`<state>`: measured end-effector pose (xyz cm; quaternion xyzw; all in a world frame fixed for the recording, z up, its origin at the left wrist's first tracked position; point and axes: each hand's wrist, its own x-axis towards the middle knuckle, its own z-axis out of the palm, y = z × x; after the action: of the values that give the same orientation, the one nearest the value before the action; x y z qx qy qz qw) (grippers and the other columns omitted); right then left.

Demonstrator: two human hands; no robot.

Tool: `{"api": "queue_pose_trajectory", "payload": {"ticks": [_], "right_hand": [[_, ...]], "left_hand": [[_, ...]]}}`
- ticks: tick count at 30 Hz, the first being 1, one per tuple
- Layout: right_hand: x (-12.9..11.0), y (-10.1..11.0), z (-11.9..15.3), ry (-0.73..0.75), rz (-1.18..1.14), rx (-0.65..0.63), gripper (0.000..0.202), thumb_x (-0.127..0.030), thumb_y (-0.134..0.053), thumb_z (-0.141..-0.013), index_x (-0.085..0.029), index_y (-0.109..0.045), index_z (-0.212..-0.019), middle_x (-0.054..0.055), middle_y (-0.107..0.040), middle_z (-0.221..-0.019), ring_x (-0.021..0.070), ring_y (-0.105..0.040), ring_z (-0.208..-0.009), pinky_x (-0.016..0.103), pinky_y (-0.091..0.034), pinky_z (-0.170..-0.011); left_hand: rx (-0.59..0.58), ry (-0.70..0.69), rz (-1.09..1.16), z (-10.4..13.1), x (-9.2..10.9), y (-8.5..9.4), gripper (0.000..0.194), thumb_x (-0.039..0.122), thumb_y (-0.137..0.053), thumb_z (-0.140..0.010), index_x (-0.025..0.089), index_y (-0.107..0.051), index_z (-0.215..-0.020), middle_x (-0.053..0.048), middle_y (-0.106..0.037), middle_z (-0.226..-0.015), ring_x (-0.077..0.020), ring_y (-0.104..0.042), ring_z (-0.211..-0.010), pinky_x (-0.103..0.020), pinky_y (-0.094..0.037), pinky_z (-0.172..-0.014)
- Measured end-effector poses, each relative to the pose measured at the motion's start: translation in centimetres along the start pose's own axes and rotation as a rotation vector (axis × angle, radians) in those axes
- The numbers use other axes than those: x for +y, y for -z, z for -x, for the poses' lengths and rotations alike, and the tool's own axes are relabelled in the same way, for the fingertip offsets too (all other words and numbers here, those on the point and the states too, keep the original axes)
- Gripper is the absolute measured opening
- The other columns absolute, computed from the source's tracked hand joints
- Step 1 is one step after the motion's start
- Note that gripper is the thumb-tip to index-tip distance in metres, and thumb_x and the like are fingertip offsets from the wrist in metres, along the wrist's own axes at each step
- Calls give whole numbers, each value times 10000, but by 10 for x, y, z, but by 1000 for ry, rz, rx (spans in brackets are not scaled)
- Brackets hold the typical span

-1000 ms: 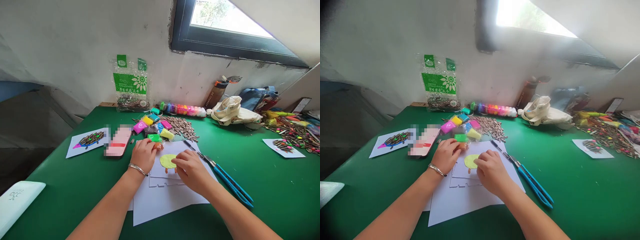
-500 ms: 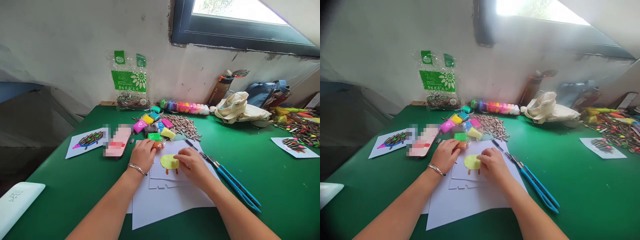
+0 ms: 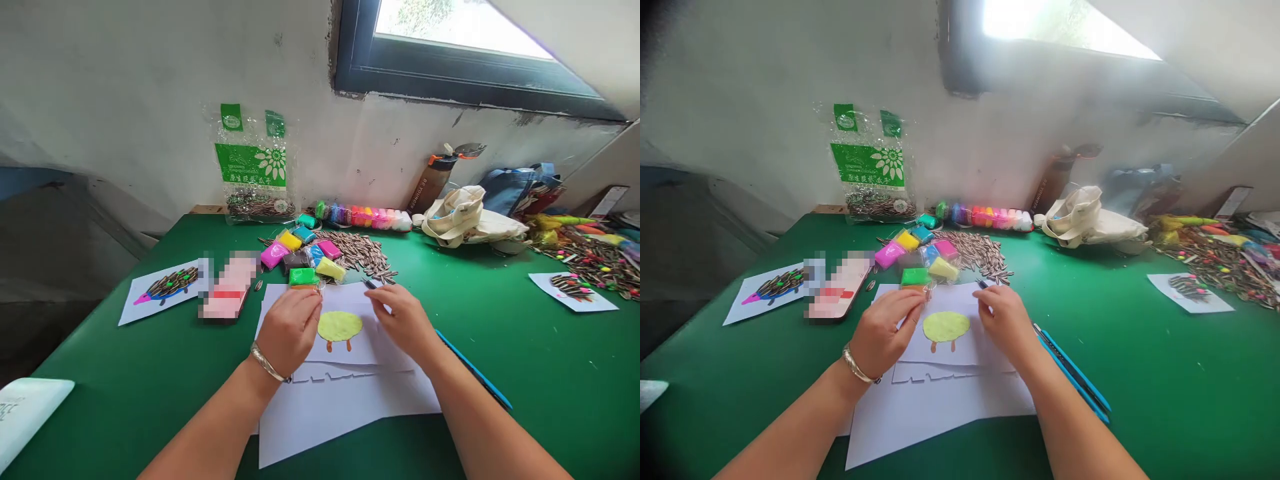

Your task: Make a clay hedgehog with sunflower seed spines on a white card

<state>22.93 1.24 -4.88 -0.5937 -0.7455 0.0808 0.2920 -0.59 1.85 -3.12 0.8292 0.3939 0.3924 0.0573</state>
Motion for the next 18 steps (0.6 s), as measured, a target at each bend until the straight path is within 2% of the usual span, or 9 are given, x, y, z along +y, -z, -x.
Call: {"api": "queue_pose_trajectory", "payload": {"ticks": [4,9,12,18], "right_hand": [[21,13,-22,-146,169,-14,260,-177,-467,-843,-199,-708,-937,58,-685,-890,190,-589,-848,279,-407,-730],[32,3,-45,-157,465,-112,259,-206,-467,-854,-211,-720,-801,76,-674,-810,194,-570,-788,274,-322,-622],[34,-9,-50,-146,536,-134,269,-201,-468,-850,-205,-699,-713,87,-661,-785,193,-550,-748,279,-275,-592],[40,-20,-53,-107,524,-133,249,-172,-456,-860,-185,-651,-705,98,-623,-796,199,-522,-771,283,-292,-630]], "left_hand": [[-167,-64,72,3,4,-3,209,137,-437,-893,175,-636,-946,-66,-692,-942,-189,-628,-907,-337,-507,-836],[-106,78,85,2,-8,-6,210,169,-442,-897,182,-650,-926,-57,-705,-935,-182,-645,-875,-318,-523,-792],[-113,183,103,0,-14,-6,210,187,-453,-892,204,-663,-891,-32,-712,-909,-171,-651,-840,-297,-529,-750],[-158,150,119,0,-10,-7,214,191,-452,-888,198,-665,-892,-43,-709,-895,-176,-650,-827,-301,-529,-748]]}}
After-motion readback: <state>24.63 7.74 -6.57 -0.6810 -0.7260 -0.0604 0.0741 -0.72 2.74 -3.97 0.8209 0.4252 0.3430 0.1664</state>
